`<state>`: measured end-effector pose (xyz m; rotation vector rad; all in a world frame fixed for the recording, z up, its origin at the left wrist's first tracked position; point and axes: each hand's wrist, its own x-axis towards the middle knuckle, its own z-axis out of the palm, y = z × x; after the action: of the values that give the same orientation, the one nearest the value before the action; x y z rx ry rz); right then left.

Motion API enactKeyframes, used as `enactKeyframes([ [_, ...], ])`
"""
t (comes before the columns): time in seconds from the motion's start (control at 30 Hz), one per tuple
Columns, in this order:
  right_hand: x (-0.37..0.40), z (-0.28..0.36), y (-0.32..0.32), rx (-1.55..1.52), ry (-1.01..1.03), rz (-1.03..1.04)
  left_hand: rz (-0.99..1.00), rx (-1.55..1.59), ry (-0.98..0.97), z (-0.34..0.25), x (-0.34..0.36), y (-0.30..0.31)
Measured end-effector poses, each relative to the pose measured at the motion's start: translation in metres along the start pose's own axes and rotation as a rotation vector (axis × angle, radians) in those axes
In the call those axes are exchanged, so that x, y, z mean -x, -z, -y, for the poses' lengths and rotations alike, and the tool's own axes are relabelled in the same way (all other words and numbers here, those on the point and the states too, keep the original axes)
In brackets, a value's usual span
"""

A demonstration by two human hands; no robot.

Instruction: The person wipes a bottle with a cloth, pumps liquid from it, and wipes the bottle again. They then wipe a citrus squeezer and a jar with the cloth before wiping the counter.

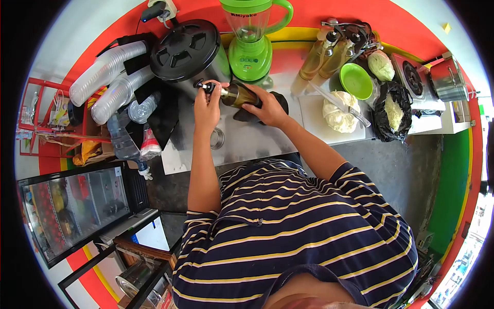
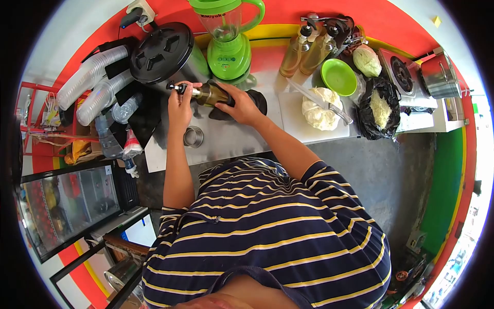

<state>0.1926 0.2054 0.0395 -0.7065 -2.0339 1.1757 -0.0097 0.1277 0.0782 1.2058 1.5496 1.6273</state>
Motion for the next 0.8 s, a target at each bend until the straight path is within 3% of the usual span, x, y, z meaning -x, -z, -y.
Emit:
enactKeyframes([
  [0.1, 0.012, -0.025, 0.002, 0.069, 0.009, -0.008, -0.028, -0.013, -0.006, -0.001, 0.001, 0.004],
  [0.17, 0.014, -0.035, 0.005, 0.057, -0.097, 0.014, -0.040, -0.018, 0.025, -0.002, 0.004, 0.007],
  [0.4, 0.001, -0.009, 0.002, -0.021, -0.056, 0.018, -0.037, -0.044, 0.005, -0.003, 0.001, 0.000],
  [0.53, 0.016, -0.027, 0.010, 0.007, -0.088, -0.007, -0.020, -0.139, 0.117, -0.012, 0.004, 0.003],
  [0.57, 0.017, -0.035, 0.010, 0.021, -0.128, -0.003, -0.034, -0.106, 0.044, 0.001, 0.002, 0.003],
  [0.8, -0.005, 0.000, -0.002, -0.069, -0.063, -0.028, -0.034, -0.081, 0.056, -0.011, 0.002, -0.006],
])
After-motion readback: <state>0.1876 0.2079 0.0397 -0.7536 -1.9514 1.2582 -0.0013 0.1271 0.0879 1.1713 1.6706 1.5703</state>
